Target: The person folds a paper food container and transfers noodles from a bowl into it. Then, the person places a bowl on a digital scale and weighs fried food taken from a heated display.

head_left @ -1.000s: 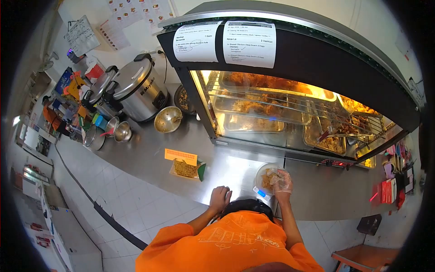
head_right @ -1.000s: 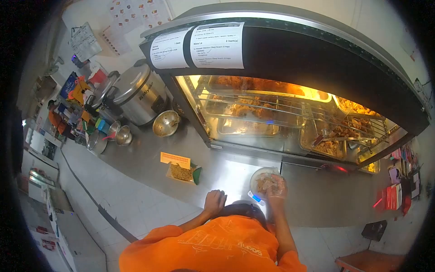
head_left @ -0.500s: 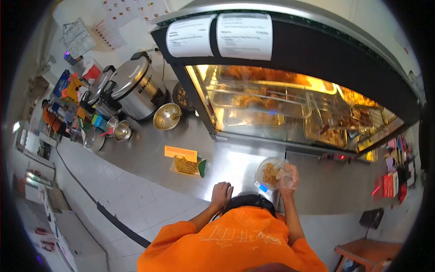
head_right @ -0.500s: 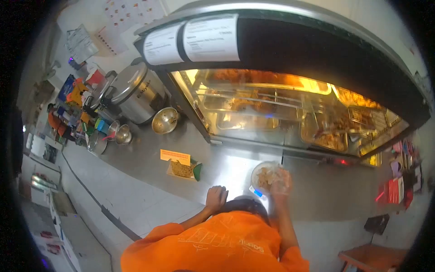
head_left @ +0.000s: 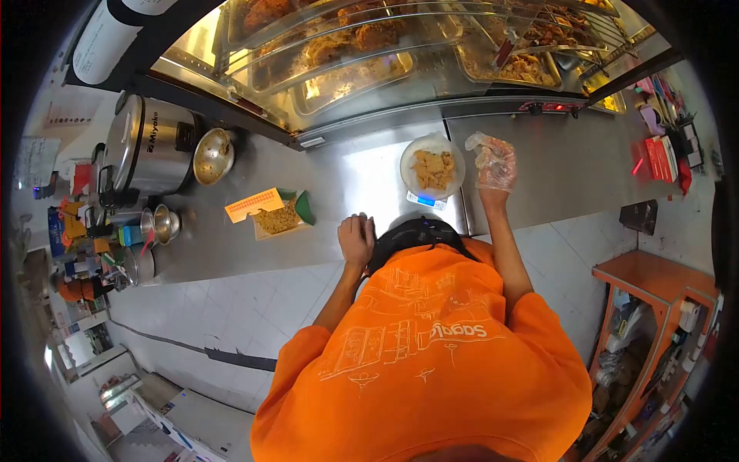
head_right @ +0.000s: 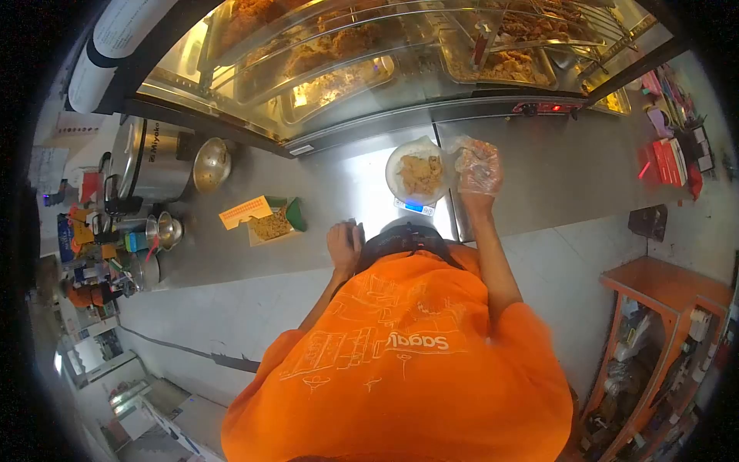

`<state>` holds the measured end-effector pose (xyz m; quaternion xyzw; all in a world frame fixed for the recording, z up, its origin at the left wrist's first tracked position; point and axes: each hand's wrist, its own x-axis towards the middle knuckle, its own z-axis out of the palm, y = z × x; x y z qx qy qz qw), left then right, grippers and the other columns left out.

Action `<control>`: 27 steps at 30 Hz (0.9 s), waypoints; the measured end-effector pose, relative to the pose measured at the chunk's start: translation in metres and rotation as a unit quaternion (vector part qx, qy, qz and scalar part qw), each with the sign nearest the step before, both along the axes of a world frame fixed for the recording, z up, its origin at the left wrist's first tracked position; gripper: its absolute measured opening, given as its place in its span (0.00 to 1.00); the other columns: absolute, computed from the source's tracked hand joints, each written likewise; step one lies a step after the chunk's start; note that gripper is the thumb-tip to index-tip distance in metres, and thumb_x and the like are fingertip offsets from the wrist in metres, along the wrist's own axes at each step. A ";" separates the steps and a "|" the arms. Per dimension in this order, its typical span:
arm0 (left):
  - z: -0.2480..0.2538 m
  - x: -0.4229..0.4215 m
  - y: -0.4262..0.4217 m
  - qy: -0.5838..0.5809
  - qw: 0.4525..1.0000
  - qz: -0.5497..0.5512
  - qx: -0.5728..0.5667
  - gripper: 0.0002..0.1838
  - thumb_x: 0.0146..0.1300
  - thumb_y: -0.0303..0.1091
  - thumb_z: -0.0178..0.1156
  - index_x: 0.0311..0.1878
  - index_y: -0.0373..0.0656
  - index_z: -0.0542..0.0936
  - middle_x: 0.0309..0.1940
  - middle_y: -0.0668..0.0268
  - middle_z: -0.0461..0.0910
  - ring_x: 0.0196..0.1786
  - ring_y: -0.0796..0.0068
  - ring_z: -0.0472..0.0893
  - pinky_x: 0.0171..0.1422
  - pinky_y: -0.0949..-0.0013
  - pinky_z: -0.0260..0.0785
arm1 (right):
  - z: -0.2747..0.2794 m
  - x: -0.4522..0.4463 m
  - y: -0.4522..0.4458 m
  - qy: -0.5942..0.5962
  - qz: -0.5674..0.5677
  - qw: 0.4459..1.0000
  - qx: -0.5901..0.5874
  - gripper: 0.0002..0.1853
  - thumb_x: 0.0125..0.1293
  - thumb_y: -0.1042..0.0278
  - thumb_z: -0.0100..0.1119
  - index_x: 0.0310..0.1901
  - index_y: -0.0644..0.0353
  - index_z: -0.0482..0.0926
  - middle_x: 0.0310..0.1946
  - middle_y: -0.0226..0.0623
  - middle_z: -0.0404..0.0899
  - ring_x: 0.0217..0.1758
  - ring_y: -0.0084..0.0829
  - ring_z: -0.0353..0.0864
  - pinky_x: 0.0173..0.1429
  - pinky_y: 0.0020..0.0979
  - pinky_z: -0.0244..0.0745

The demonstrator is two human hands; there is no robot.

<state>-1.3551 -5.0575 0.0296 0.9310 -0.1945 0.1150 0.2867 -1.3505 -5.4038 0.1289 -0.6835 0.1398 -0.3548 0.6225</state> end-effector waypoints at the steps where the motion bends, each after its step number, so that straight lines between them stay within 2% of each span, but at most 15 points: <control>1: -0.001 0.000 0.000 -0.004 1.000 0.001 0.004 0.09 0.69 0.35 0.64 0.40 0.40 0.78 0.34 0.57 0.76 0.39 0.53 0.75 0.46 0.52 0.64 | 0.001 0.001 0.000 -0.004 0.002 1.000 0.005 0.15 0.71 0.76 0.62 0.57 0.63 0.75 0.51 0.35 0.81 0.54 0.23 0.80 0.57 0.25 0.76; 4: -0.002 -0.001 0.001 0.012 1.000 0.007 0.000 0.07 0.67 0.33 0.63 0.44 0.40 0.80 0.37 0.56 0.79 0.42 0.52 0.78 0.48 0.52 0.67 | -0.006 0.001 -0.002 0.031 -0.024 0.998 -0.050 0.15 0.71 0.76 0.62 0.57 0.64 0.75 0.52 0.35 0.81 0.54 0.24 0.80 0.58 0.26 0.76; 12: 0.003 0.000 -0.002 0.012 1.000 0.005 0.002 0.07 0.68 0.34 0.64 0.42 0.40 0.79 0.36 0.58 0.78 0.41 0.54 0.77 0.48 0.53 0.66 | -0.013 0.004 -0.001 0.046 -0.027 0.992 -0.117 0.15 0.68 0.78 0.61 0.55 0.64 0.77 0.50 0.36 0.82 0.54 0.28 0.81 0.61 0.30 0.76; 16: 0.005 0.000 -0.002 0.016 1.000 0.006 -0.006 0.08 0.68 0.34 0.64 0.41 0.40 0.78 0.35 0.58 0.77 0.41 0.54 0.76 0.48 0.53 0.65 | -0.011 0.005 0.001 0.051 -0.028 0.990 -0.130 0.16 0.67 0.78 0.63 0.56 0.64 0.78 0.50 0.36 0.82 0.54 0.29 0.82 0.61 0.30 0.76; 19: 0.000 0.000 -0.001 0.014 1.000 0.004 0.011 0.08 0.68 0.34 0.64 0.41 0.40 0.78 0.35 0.58 0.77 0.41 0.55 0.76 0.48 0.54 0.65 | -0.004 0.003 0.001 0.066 -0.009 0.994 -0.088 0.16 0.67 0.78 0.63 0.55 0.64 0.78 0.50 0.35 0.82 0.54 0.28 0.81 0.61 0.29 0.76; 27: 0.006 -0.001 -0.002 0.026 1.000 0.006 0.004 0.08 0.69 0.35 0.63 0.40 0.41 0.78 0.35 0.58 0.77 0.41 0.55 0.76 0.48 0.54 0.65 | -0.001 0.000 0.002 0.074 -0.018 0.990 -0.117 0.16 0.67 0.78 0.65 0.56 0.63 0.78 0.49 0.34 0.82 0.54 0.26 0.80 0.61 0.28 0.75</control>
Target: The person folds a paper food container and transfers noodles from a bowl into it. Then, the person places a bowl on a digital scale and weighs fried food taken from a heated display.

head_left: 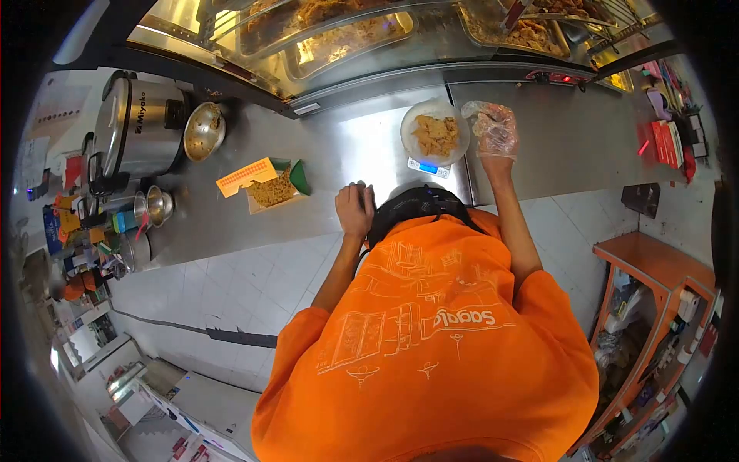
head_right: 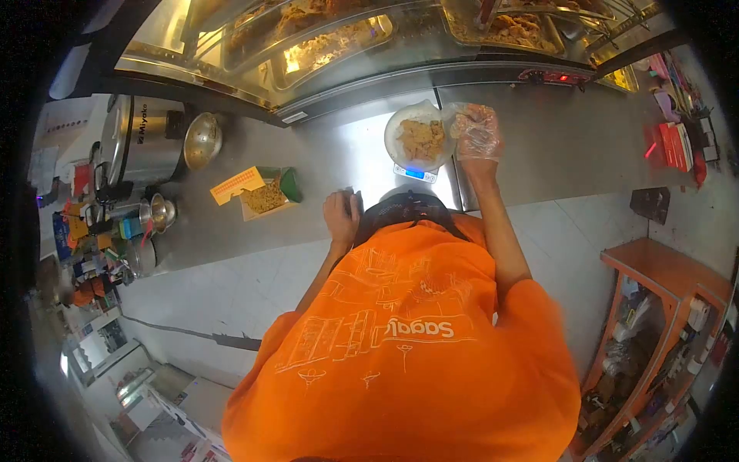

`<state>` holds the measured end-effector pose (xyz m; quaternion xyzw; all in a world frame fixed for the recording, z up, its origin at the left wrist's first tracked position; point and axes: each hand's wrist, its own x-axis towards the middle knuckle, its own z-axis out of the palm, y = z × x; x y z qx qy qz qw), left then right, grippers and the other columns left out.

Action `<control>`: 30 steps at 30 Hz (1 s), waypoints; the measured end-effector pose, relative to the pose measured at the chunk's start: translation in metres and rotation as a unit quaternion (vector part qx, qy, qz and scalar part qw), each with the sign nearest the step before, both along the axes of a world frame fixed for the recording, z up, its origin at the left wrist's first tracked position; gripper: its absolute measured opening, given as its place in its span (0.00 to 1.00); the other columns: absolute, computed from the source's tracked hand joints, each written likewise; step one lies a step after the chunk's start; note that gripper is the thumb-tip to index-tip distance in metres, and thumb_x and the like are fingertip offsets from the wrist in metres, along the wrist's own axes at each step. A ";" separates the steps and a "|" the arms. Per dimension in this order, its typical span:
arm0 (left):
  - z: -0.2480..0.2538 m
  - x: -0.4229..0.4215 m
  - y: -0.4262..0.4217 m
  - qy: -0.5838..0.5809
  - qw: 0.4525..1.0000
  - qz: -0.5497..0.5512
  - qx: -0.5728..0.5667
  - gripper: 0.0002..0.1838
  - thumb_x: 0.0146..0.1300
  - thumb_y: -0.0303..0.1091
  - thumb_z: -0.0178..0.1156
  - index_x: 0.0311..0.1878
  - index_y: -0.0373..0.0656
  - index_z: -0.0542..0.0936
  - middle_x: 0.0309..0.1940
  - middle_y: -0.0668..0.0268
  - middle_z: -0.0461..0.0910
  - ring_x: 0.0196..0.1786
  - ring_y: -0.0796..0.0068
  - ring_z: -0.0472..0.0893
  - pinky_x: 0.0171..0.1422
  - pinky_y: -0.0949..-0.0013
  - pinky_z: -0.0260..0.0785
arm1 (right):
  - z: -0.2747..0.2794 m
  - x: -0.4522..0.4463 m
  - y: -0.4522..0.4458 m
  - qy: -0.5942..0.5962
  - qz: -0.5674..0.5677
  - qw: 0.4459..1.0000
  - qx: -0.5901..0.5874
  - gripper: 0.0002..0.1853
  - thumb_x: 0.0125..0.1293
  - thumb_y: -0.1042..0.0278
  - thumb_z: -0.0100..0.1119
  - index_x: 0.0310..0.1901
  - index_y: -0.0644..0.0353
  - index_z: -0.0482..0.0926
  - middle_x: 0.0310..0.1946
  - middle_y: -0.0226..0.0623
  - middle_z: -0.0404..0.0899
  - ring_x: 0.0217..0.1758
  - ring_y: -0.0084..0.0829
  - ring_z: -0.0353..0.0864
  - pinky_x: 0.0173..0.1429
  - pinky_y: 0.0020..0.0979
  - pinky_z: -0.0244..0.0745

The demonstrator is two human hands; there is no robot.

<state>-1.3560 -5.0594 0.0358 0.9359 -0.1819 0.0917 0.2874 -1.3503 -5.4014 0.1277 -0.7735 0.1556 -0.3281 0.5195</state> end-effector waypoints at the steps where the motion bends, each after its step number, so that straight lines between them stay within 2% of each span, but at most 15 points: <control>1: 0.001 -0.001 0.000 0.000 1.000 0.000 -0.002 0.08 0.69 0.35 0.63 0.40 0.41 0.78 0.35 0.58 0.77 0.41 0.55 0.76 0.48 0.54 0.65 | 0.002 -0.001 0.002 0.010 -0.003 1.000 -0.001 0.16 0.68 0.78 0.65 0.55 0.63 0.78 0.49 0.34 0.82 0.54 0.26 0.80 0.61 0.28 0.75; 10: -0.008 0.001 0.004 -0.011 1.000 -0.011 -0.018 0.08 0.69 0.35 0.63 0.40 0.41 0.78 0.35 0.57 0.77 0.41 0.54 0.76 0.48 0.54 0.65 | 0.007 -0.004 0.003 -0.009 -0.015 0.998 0.052 0.15 0.68 0.81 0.63 0.55 0.63 0.77 0.49 0.33 0.81 0.54 0.23 0.79 0.60 0.26 0.75; 13: -0.010 0.000 0.004 -0.010 1.000 -0.011 -0.010 0.08 0.69 0.35 0.63 0.40 0.41 0.77 0.35 0.58 0.77 0.41 0.54 0.76 0.48 0.54 0.65 | -0.001 -0.002 -0.001 -0.041 0.028 0.995 0.085 0.19 0.67 0.72 0.67 0.58 0.62 0.77 0.51 0.36 0.82 0.56 0.30 0.81 0.64 0.33 0.75; 14: -0.009 0.001 0.004 -0.009 1.000 -0.008 -0.004 0.08 0.69 0.36 0.63 0.40 0.41 0.77 0.35 0.58 0.77 0.41 0.54 0.76 0.48 0.54 0.65 | -0.001 0.000 -0.002 -0.007 0.072 0.997 -0.031 0.21 0.67 0.66 0.68 0.60 0.59 0.77 0.54 0.38 0.82 0.58 0.34 0.79 0.66 0.36 0.73; 16: -0.010 0.001 0.005 -0.010 1.000 -0.012 -0.004 0.08 0.69 0.36 0.63 0.41 0.41 0.78 0.36 0.58 0.77 0.41 0.55 0.76 0.48 0.54 0.65 | 0.005 0.004 0.001 0.060 0.155 0.952 -0.258 0.26 0.66 0.55 0.69 0.63 0.54 0.77 0.59 0.42 0.81 0.64 0.43 0.77 0.71 0.43 0.70; 19: -0.008 0.001 0.004 -0.014 1.000 -0.019 -0.012 0.08 0.70 0.36 0.63 0.41 0.42 0.78 0.35 0.59 0.77 0.41 0.55 0.76 0.48 0.54 0.64 | 0.002 0.017 0.037 0.269 0.189 0.851 -0.409 0.33 0.65 0.42 0.65 0.71 0.41 0.73 0.70 0.47 0.73 0.73 0.56 0.67 0.78 0.50 0.61; 22: -0.008 0.001 0.004 -0.013 1.000 -0.020 -0.006 0.08 0.70 0.36 0.63 0.41 0.42 0.78 0.35 0.59 0.77 0.41 0.55 0.76 0.48 0.54 0.64 | -0.007 0.025 0.055 0.365 0.195 0.789 -0.453 0.35 0.66 0.39 0.60 0.74 0.35 0.70 0.77 0.47 0.65 0.79 0.59 0.59 0.80 0.50 0.57; 25: -0.017 0.002 0.006 -0.016 1.000 -0.016 -0.006 0.08 0.70 0.36 0.63 0.41 0.42 0.78 0.36 0.59 0.77 0.41 0.56 0.76 0.48 0.54 0.64 | -0.006 0.035 0.054 0.346 0.177 0.773 -0.502 0.29 0.68 0.43 0.57 0.69 0.39 0.74 0.63 0.45 0.79 0.71 0.51 0.73 0.73 0.49 0.68; 28: -0.017 0.001 0.007 -0.024 0.999 -0.020 -0.015 0.08 0.71 0.36 0.63 0.41 0.42 0.78 0.36 0.59 0.77 0.41 0.56 0.76 0.48 0.54 0.65 | 0.011 0.043 0.056 0.406 0.203 0.773 -0.444 0.25 0.69 0.46 0.57 0.66 0.41 0.77 0.61 0.48 0.80 0.69 0.51 0.75 0.71 0.48 0.72; 30: -0.016 0.002 0.005 -0.028 0.999 -0.021 -0.018 0.08 0.70 0.36 0.63 0.40 0.42 0.78 0.36 0.59 0.77 0.41 0.55 0.76 0.48 0.54 0.65 | -0.033 0.051 0.044 0.378 0.213 0.797 -0.419 0.26 0.66 0.50 0.59 0.65 0.43 0.77 0.66 0.49 0.75 0.70 0.52 0.73 0.73 0.47 0.71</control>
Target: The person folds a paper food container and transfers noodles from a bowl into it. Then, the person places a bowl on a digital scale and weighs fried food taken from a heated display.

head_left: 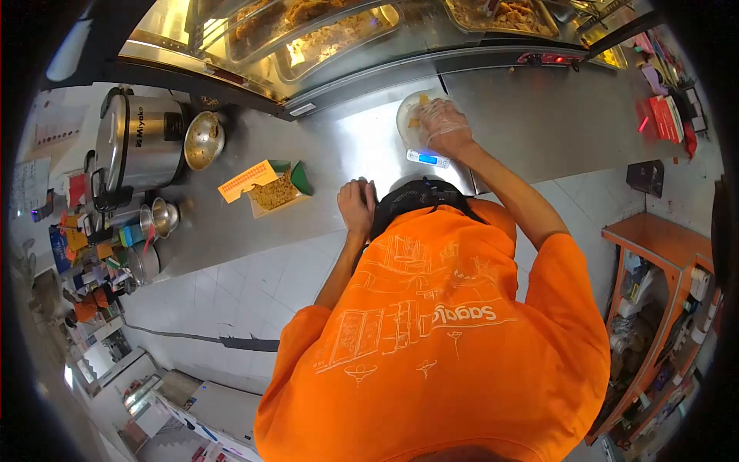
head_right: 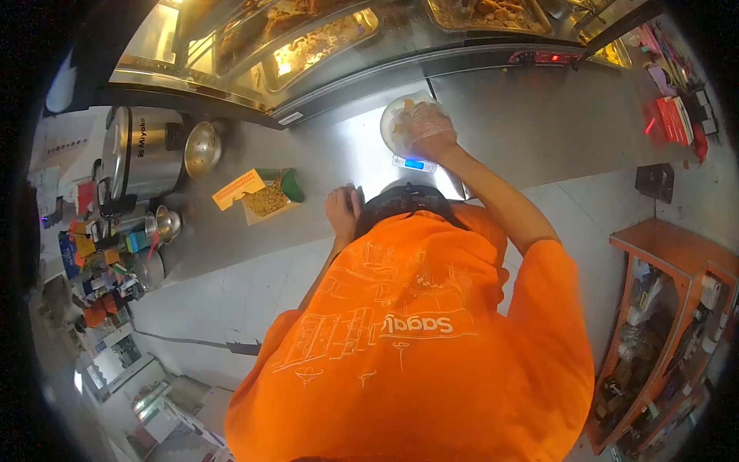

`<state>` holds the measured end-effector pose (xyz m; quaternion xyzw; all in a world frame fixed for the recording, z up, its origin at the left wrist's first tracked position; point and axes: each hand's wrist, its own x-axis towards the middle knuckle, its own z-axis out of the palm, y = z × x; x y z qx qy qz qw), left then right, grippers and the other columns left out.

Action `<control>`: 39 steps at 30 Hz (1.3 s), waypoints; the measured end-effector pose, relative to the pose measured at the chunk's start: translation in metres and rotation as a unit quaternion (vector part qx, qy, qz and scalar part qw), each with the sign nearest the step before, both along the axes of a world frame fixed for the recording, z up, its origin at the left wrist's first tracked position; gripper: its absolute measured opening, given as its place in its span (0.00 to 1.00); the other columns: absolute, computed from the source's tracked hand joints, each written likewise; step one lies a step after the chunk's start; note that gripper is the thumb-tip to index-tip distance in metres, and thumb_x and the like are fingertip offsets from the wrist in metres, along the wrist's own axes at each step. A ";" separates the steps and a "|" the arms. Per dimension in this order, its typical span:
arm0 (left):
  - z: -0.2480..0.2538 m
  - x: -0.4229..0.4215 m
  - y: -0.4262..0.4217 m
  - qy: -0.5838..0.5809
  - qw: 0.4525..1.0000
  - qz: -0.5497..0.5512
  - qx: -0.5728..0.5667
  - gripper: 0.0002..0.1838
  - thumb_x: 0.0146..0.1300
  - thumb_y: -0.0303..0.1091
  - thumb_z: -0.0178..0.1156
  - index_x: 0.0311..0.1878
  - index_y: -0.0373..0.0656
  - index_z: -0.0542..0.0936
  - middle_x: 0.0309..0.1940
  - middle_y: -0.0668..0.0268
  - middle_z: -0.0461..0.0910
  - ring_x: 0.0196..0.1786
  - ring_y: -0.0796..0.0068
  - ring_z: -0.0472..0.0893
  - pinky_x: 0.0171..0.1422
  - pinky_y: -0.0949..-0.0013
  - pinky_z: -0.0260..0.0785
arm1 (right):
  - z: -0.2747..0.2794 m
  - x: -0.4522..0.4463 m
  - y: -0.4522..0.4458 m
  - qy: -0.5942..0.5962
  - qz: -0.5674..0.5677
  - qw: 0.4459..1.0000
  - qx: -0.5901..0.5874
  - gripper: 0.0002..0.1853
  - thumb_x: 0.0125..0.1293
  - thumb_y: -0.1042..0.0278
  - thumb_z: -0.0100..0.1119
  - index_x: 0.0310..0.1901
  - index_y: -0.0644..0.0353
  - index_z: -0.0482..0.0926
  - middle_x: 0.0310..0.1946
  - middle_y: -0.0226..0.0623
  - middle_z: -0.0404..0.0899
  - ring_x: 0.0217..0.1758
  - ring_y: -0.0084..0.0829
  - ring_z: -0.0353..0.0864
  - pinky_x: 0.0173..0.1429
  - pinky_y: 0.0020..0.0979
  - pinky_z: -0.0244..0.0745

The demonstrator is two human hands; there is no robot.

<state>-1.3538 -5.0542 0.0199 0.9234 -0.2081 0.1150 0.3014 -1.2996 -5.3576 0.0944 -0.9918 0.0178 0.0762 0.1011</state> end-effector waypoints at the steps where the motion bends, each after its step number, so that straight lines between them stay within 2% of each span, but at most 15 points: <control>1: -0.001 0.000 0.000 0.001 1.000 0.002 0.002 0.08 0.70 0.36 0.63 0.40 0.42 0.77 0.35 0.59 0.77 0.41 0.55 0.76 0.48 0.54 0.65 | -0.010 -0.001 -0.003 -0.010 0.003 1.000 0.021 0.26 0.65 0.52 0.60 0.65 0.44 0.77 0.69 0.50 0.73 0.71 0.53 0.73 0.74 0.46 0.70; 7: 0.004 -0.001 0.000 0.003 1.000 0.004 0.010 0.08 0.70 0.35 0.63 0.39 0.42 0.77 0.35 0.59 0.77 0.40 0.56 0.76 0.48 0.55 0.65 | 0.000 -0.015 -0.018 -0.059 -0.023 0.991 0.120 0.19 0.67 0.55 0.62 0.58 0.46 0.81 0.61 0.52 0.77 0.67 0.48 0.76 0.70 0.47 0.73; 10: 0.001 -0.002 0.000 0.007 1.000 0.004 0.007 0.07 0.70 0.35 0.63 0.39 0.42 0.77 0.35 0.60 0.77 0.40 0.56 0.76 0.48 0.55 0.65 | -0.009 -0.014 -0.026 -0.122 -0.076 0.950 0.276 0.17 0.68 0.62 0.63 0.58 0.45 0.81 0.60 0.48 0.79 0.64 0.42 0.79 0.69 0.40 0.74; 14: 0.000 -0.001 -0.001 0.007 1.000 0.008 0.008 0.07 0.69 0.34 0.63 0.39 0.43 0.77 0.35 0.61 0.77 0.40 0.56 0.76 0.48 0.55 0.65 | 0.014 -0.016 -0.031 -0.075 -0.246 0.766 0.589 0.21 0.73 0.68 0.57 0.66 0.52 0.76 0.51 0.36 0.81 0.50 0.31 0.83 0.52 0.34 0.80; 16: -0.001 -0.002 0.000 0.011 1.000 0.009 0.001 0.07 0.69 0.34 0.64 0.39 0.43 0.77 0.35 0.61 0.77 0.40 0.56 0.76 0.48 0.55 0.65 | -0.009 -0.017 -0.043 -0.200 -0.227 0.679 0.669 0.21 0.75 0.67 0.53 0.68 0.54 0.74 0.49 0.33 0.81 0.46 0.28 0.83 0.45 0.30 0.80; 22: -0.004 0.001 0.003 0.027 0.999 0.004 -0.023 0.07 0.69 0.35 0.64 0.39 0.43 0.79 0.34 0.60 0.78 0.38 0.56 0.76 0.47 0.55 0.66 | 0.036 -0.044 -0.065 -0.139 -0.279 0.460 0.832 0.22 0.75 0.67 0.51 0.69 0.53 0.72 0.48 0.36 0.80 0.47 0.32 0.82 0.40 0.31 0.76; 25: 0.007 0.002 -0.004 0.092 0.990 0.050 -0.095 0.08 0.69 0.36 0.64 0.39 0.42 0.80 0.31 0.60 0.79 0.34 0.56 0.77 0.43 0.55 0.68 | 0.037 -0.051 -0.060 -0.160 -0.331 0.528 0.766 0.20 0.74 0.67 0.52 0.66 0.54 0.75 0.48 0.35 0.79 0.47 0.33 0.82 0.46 0.33 0.78; 28: 0.010 0.009 -0.014 0.100 0.985 0.075 -0.121 0.09 0.68 0.37 0.65 0.39 0.41 0.81 0.28 0.59 0.79 0.31 0.57 0.78 0.38 0.56 0.69 | 0.034 -0.041 -0.043 -0.171 -0.132 0.861 0.462 0.19 0.73 0.63 0.55 0.62 0.59 0.77 0.56 0.39 0.82 0.53 0.40 0.84 0.56 0.40 0.80; 29: 0.010 0.011 -0.018 0.090 0.986 0.075 -0.118 0.10 0.68 0.37 0.65 0.39 0.40 0.81 0.28 0.59 0.79 0.30 0.58 0.78 0.37 0.56 0.69 | 0.072 -0.038 -0.027 -0.041 -0.112 0.943 0.311 0.21 0.73 0.58 0.55 0.62 0.60 0.78 0.63 0.45 0.80 0.62 0.46 0.82 0.69 0.43 0.73; 32: 0.012 0.015 -0.021 0.079 0.994 0.045 -0.064 0.09 0.68 0.37 0.65 0.39 0.40 0.82 0.28 0.58 0.79 0.31 0.57 0.78 0.37 0.57 0.70 | 0.042 -0.024 0.003 0.023 0.002 0.991 0.134 0.22 0.71 0.55 0.57 0.64 0.51 0.80 0.67 0.46 0.77 0.68 0.48 0.77 0.75 0.45 0.67; 34: -0.013 0.017 -0.013 0.008 0.998 0.029 -0.051 0.10 0.68 0.37 0.65 0.39 0.39 0.82 0.28 0.57 0.79 0.30 0.56 0.79 0.36 0.57 0.70 | -0.076 -0.027 0.010 -0.030 0.025 0.998 0.048 0.24 0.71 0.48 0.55 0.66 0.43 0.80 0.72 0.43 0.73 0.76 0.45 0.69 0.80 0.46 0.60; 35: -0.007 0.014 -0.017 0.021 0.997 0.030 -0.070 0.11 0.69 0.38 0.65 0.38 0.39 0.83 0.29 0.56 0.80 0.30 0.54 0.79 0.36 0.56 0.70 | -0.055 -0.027 0.012 0.025 0.049 0.998 0.022 0.27 0.73 0.44 0.51 0.69 0.43 0.77 0.77 0.41 0.67 0.81 0.44 0.61 0.84 0.46 0.52; 36: 0.002 0.011 -0.023 0.012 0.996 0.044 -0.072 0.12 0.69 0.38 0.65 0.37 0.38 0.83 0.28 0.56 0.80 0.30 0.55 0.79 0.36 0.55 0.70 | 0.028 -0.024 0.016 0.135 0.014 0.990 0.027 0.29 0.73 0.44 0.51 0.72 0.42 0.75 0.79 0.40 0.63 0.85 0.42 0.54 0.86 0.46 0.46; 38: -0.006 0.012 -0.014 0.050 0.995 0.037 -0.073 0.11 0.70 0.37 0.64 0.39 0.38 0.83 0.29 0.56 0.81 0.31 0.54 0.79 0.36 0.57 0.71 | 0.041 -0.019 0.019 0.152 -0.029 0.987 0.041 0.31 0.72 0.46 0.51 0.73 0.48 0.73 0.77 0.42 0.66 0.81 0.44 0.62 0.82 0.42 0.57; 39: -0.009 0.014 -0.004 0.041 0.998 0.008 -0.053 0.11 0.71 0.38 0.63 0.42 0.38 0.83 0.32 0.54 0.82 0.33 0.53 0.81 0.38 0.57 0.73 | -0.082 -0.023 0.022 -0.069 -0.005 0.996 0.060 0.30 0.70 0.46 0.53 0.69 0.52 0.76 0.73 0.46 0.71 0.76 0.44 0.70 0.79 0.41 0.63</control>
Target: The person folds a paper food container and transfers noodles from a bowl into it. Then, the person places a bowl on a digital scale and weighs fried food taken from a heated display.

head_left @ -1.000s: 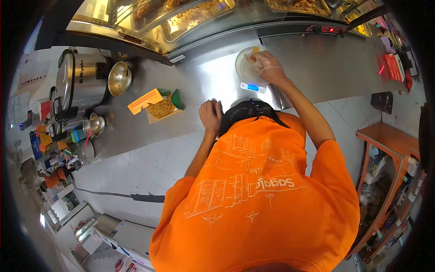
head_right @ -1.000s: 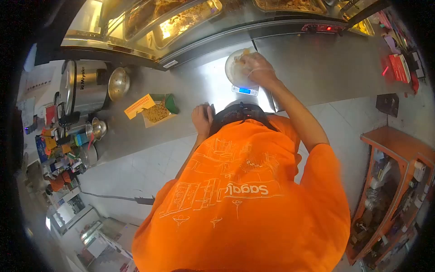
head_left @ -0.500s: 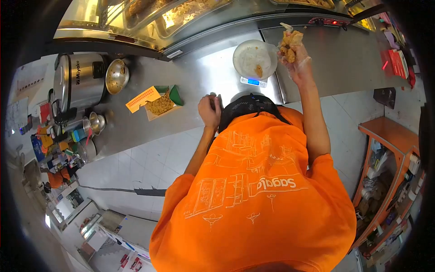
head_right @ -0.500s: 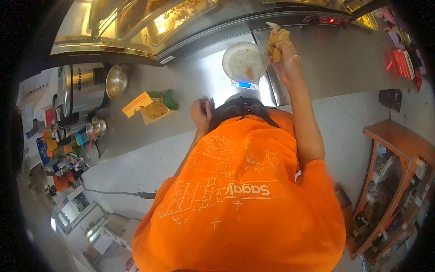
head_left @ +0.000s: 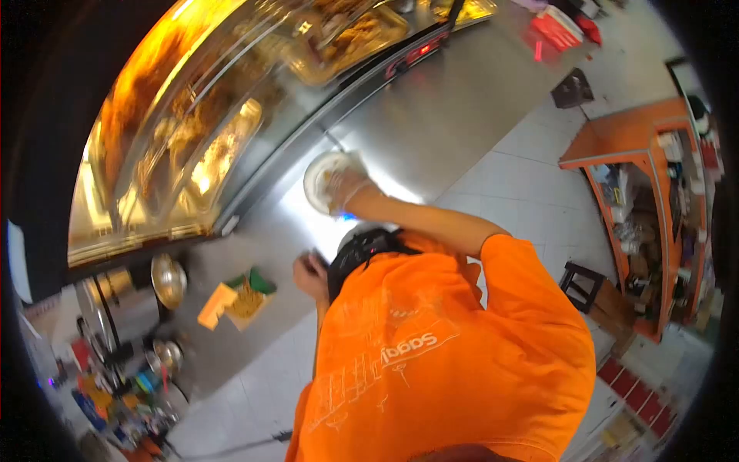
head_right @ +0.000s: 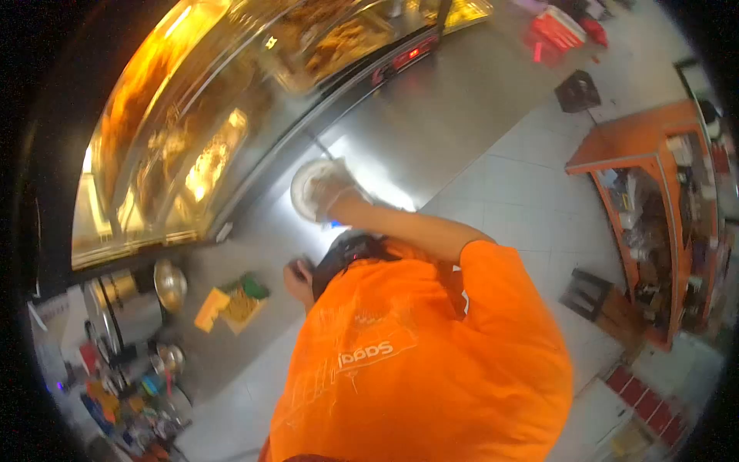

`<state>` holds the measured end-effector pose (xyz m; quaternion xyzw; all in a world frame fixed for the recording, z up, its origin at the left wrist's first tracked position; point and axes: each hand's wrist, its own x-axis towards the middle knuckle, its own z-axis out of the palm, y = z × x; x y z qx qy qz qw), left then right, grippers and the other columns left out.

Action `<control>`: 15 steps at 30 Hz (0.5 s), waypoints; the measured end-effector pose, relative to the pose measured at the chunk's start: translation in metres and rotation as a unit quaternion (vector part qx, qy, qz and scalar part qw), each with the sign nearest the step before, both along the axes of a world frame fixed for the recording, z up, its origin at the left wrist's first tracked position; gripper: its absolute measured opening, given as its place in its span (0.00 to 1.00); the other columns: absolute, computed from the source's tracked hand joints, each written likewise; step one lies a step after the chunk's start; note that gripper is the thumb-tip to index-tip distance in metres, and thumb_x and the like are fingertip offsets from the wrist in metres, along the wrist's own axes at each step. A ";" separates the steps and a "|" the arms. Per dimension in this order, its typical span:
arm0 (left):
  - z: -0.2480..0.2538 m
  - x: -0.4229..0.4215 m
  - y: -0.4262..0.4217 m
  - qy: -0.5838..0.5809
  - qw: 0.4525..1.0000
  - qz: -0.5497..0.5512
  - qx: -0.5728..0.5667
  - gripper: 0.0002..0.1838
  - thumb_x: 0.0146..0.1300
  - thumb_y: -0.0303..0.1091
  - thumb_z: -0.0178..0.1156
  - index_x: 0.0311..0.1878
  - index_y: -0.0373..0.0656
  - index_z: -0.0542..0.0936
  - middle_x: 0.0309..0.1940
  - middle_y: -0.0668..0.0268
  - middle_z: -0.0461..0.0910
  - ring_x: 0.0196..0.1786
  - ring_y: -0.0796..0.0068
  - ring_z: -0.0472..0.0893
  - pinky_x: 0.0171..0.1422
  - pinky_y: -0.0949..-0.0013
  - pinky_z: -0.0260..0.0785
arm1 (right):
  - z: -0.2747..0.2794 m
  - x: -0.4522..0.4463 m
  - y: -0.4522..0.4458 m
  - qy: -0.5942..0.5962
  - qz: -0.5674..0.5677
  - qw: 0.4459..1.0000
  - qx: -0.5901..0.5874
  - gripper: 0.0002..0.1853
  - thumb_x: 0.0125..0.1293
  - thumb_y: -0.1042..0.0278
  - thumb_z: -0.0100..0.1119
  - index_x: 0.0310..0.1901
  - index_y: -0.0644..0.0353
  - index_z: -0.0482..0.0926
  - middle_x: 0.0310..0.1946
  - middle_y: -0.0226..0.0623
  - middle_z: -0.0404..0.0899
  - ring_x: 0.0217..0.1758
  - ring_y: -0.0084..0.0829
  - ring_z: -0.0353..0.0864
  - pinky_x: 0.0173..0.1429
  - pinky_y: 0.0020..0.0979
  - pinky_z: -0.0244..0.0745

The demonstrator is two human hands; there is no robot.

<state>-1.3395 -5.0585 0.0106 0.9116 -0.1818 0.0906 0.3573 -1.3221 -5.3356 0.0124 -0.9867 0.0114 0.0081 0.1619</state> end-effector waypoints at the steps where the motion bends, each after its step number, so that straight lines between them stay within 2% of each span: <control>1: -0.002 0.000 -0.001 -0.026 0.999 0.018 0.030 0.12 0.71 0.39 0.63 0.43 0.38 0.82 0.33 0.53 0.82 0.34 0.51 0.81 0.41 0.56 0.74 | 0.030 0.005 0.000 0.012 -0.027 0.998 0.047 0.27 0.68 0.49 0.55 0.63 0.53 0.80 0.68 0.46 0.77 0.71 0.41 0.76 0.75 0.41 0.68; 2: -0.027 0.004 0.012 -0.044 0.993 0.017 0.104 0.12 0.71 0.38 0.63 0.43 0.37 0.82 0.34 0.53 0.83 0.35 0.51 0.82 0.42 0.55 0.74 | 0.038 0.009 0.008 0.080 -0.084 0.991 0.073 0.27 0.62 0.53 0.62 0.61 0.56 0.80 0.57 0.46 0.83 0.62 0.43 0.81 0.71 0.43 0.71; 3: -0.036 0.004 0.016 -0.095 0.995 0.005 0.038 0.12 0.71 0.39 0.65 0.42 0.37 0.82 0.34 0.54 0.83 0.35 0.52 0.82 0.40 0.56 0.75 | 0.031 0.014 0.006 0.072 -0.099 0.990 0.069 0.25 0.62 0.53 0.62 0.58 0.57 0.81 0.54 0.46 0.84 0.60 0.44 0.82 0.68 0.44 0.72; 4: -0.029 0.001 0.020 0.019 0.998 0.011 0.062 0.14 0.71 0.41 0.66 0.42 0.37 0.82 0.34 0.55 0.83 0.34 0.54 0.81 0.39 0.56 0.75 | 0.028 0.013 0.005 0.037 -0.092 0.994 0.056 0.24 0.61 0.53 0.63 0.55 0.58 0.82 0.52 0.47 0.85 0.58 0.45 0.83 0.65 0.45 0.74; 5: -0.067 0.015 0.025 -0.087 0.996 -0.018 -0.016 0.15 0.71 0.43 0.67 0.40 0.38 0.81 0.31 0.55 0.81 0.32 0.53 0.79 0.38 0.55 0.73 | 0.027 0.013 -0.001 -0.005 -0.075 0.996 0.040 0.23 0.61 0.53 0.64 0.53 0.58 0.83 0.50 0.47 0.85 0.56 0.45 0.84 0.62 0.46 0.75; 6: -0.073 0.021 0.018 -0.112 0.993 -0.022 -0.035 0.14 0.72 0.42 0.66 0.38 0.39 0.80 0.29 0.55 0.78 0.31 0.53 0.79 0.37 0.54 0.73 | 0.028 0.012 -0.002 -0.042 -0.052 0.997 0.028 0.21 0.60 0.53 0.64 0.50 0.59 0.84 0.47 0.48 0.86 0.54 0.46 0.85 0.59 0.47 0.77; 7: -0.085 0.017 0.020 -0.071 0.997 0.035 -0.005 0.13 0.73 0.40 0.64 0.36 0.40 0.79 0.28 0.56 0.77 0.30 0.55 0.79 0.35 0.56 0.72 | 0.031 0.006 -0.003 -0.076 -0.028 0.997 0.019 0.20 0.60 0.54 0.65 0.47 0.60 0.85 0.45 0.49 0.87 0.52 0.47 0.86 0.57 0.48 0.78; 8: -0.067 0.019 0.025 0.021 0.996 0.058 0.066 0.13 0.74 0.40 0.62 0.36 0.40 0.78 0.27 0.56 0.76 0.31 0.56 0.80 0.34 0.57 0.72 | 0.033 0.005 -0.002 -0.079 -0.017 0.996 0.027 0.19 0.59 0.54 0.65 0.45 0.61 0.86 0.43 0.49 0.88 0.51 0.48 0.87 0.54 0.49 0.80; 9: -0.075 0.023 0.026 0.013 0.997 0.047 0.054 0.13 0.74 0.40 0.62 0.36 0.40 0.78 0.27 0.56 0.76 0.31 0.56 0.80 0.34 0.57 0.72 | 0.038 0.002 -0.003 -0.082 -0.004 0.996 0.037 0.18 0.59 0.54 0.66 0.42 0.61 0.87 0.40 0.50 0.88 0.49 0.49 0.88 0.51 0.50 0.82; 10: -0.079 0.028 0.032 -0.026 0.999 -0.021 -0.014 0.14 0.74 0.41 0.62 0.36 0.40 0.79 0.28 0.57 0.77 0.31 0.53 0.79 0.34 0.56 0.72 | 0.051 0.000 -0.010 -0.049 -0.016 0.997 0.065 0.20 0.60 0.51 0.65 0.43 0.61 0.87 0.39 0.49 0.88 0.47 0.49 0.89 0.50 0.50 0.82; 12: -0.079 0.030 0.033 -0.029 0.999 -0.021 -0.011 0.14 0.74 0.41 0.62 0.36 0.40 0.79 0.29 0.56 0.77 0.31 0.53 0.79 0.35 0.56 0.72 | 0.067 0.001 -0.020 0.022 -0.036 0.991 0.127 0.23 0.64 0.47 0.63 0.44 0.61 0.86 0.36 0.48 0.88 0.42 0.50 0.89 0.46 0.51 0.82; 15: -0.087 0.032 0.036 -0.059 0.998 -0.018 -0.002 0.14 0.74 0.41 0.62 0.37 0.40 0.79 0.29 0.56 0.77 0.31 0.52 0.79 0.35 0.56 0.72 | 0.066 0.009 -0.025 0.012 -0.139 0.936 0.322 0.29 0.67 0.37 0.59 0.43 0.62 0.85 0.35 0.47 0.89 0.42 0.51 0.89 0.46 0.48 0.82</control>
